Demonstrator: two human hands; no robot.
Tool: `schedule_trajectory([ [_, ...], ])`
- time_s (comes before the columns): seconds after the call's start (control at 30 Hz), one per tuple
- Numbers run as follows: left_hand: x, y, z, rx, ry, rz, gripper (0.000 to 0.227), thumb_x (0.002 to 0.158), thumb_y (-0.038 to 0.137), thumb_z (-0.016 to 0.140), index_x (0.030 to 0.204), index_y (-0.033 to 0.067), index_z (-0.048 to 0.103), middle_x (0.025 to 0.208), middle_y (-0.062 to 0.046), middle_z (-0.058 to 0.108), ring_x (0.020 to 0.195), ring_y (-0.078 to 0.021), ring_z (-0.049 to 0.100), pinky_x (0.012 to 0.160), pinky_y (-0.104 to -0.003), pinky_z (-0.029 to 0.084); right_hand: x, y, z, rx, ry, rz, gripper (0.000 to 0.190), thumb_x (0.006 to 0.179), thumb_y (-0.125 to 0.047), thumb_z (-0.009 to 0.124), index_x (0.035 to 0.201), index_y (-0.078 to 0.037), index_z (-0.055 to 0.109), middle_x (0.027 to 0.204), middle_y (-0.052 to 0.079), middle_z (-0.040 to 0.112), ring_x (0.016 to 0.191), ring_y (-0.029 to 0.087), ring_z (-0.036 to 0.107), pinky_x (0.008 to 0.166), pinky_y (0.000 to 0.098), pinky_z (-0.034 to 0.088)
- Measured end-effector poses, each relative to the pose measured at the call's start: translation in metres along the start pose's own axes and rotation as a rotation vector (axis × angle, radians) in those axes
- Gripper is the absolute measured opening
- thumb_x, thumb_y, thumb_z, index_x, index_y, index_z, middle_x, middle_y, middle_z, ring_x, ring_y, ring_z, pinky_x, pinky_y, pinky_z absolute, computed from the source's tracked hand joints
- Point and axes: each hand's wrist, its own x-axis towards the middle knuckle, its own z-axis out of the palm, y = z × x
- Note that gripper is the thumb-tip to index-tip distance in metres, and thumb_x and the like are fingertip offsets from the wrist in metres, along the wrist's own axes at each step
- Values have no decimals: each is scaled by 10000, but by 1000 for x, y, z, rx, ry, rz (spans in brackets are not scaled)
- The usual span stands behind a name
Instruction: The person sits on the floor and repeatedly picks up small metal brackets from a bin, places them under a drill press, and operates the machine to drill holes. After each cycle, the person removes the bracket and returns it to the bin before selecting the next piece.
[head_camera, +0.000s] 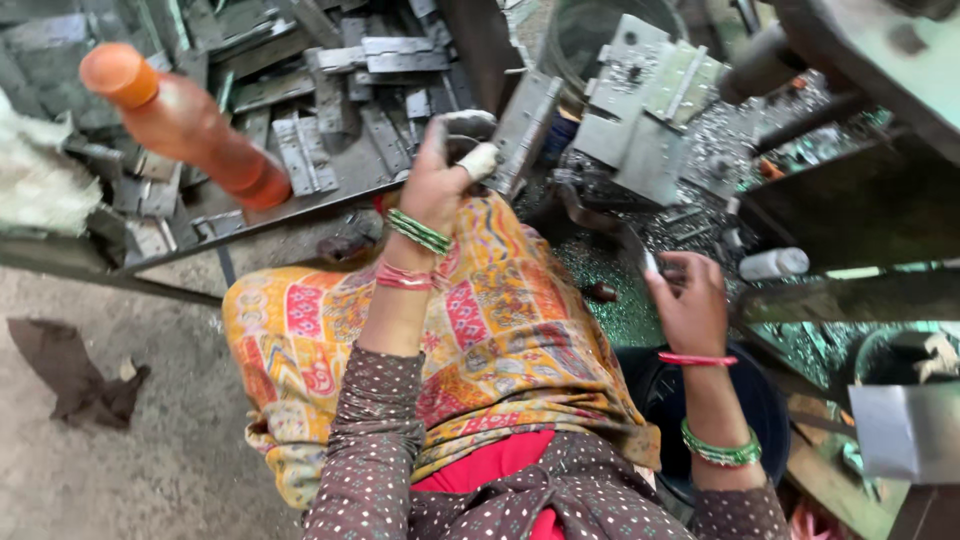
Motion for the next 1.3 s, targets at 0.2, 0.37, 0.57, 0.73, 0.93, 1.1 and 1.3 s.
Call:
schedule_trajectory([
  [0.2, 14, -71, 130, 32, -72, -65, 295, 943, 117, 746, 1208, 51, 635, 1057, -67, 700, 953, -198, 670, 828, -358, 580, -8, -12, -4, 56, -5, 35, 270, 949, -170, 749, 1166, -27, 673, 1228, 130, 582, 954, 220, 715, 831, 331, 602],
  [0.37, -14, -95, 165, 882, 103, 260, 359, 970, 301, 701, 1249, 81, 652, 1228, -189, 634, 1123, -343, 625, 976, -455, 515, -6, -18, -6, 46, -10, 78, 243, 955, -189, 738, 1136, -35, 688, 1226, 113, 594, 951, 222, 719, 829, 334, 595],
  [0.57, -7, -93, 191, 1558, -43, 644, 512, 971, 436, 548, 1263, 32, 666, 1402, -129, 602, 1305, -314, 590, 1209, -588, 235, -6, -20, -3, -30, -34, 11, 253, 944, -194, 727, 1138, -35, 696, 1246, 119, 591, 946, 238, 719, 833, 354, 576],
  [0.73, 26, -103, 199, 1645, -68, 613, 402, 917, 205, 537, 1245, 38, 701, 1407, -85, 631, 1293, -274, 588, 1266, -570, 160, -6, -16, -6, -25, -12, 17, 234, 962, -189, 725, 1141, -43, 685, 1246, 119, 609, 964, 242, 719, 843, 354, 579],
  [0.93, 28, -102, 194, 1646, -140, 595, 362, 918, 169, 555, 1200, 11, 718, 1357, -113, 663, 1250, -275, 619, 1281, -549, 172, -37, 15, 35, -337, 113, -184, 541, 868, -280, 784, 1269, 10, 565, 1155, 243, 647, 943, 423, 698, 767, 460, 565],
  [1.1, 30, -103, 190, 1611, -188, 604, 347, 864, 195, 569, 1117, 24, 733, 1319, -137, 668, 1192, -309, 649, 1243, -546, 182, -69, 51, 82, -241, -97, 91, 517, 932, -336, 680, 1305, -10, 531, 811, 268, 696, 733, 479, 697, 636, 549, 551],
  [1.3, 41, -109, 191, 1685, -171, 621, 337, 944, 174, 548, 1185, 20, 727, 1339, -125, 660, 1212, -271, 646, 1277, -552, 175, -13, 47, 42, -416, -367, 136, 681, 863, -492, 756, 1177, 38, 466, 799, 311, 684, 740, 506, 688, 638, 563, 547],
])
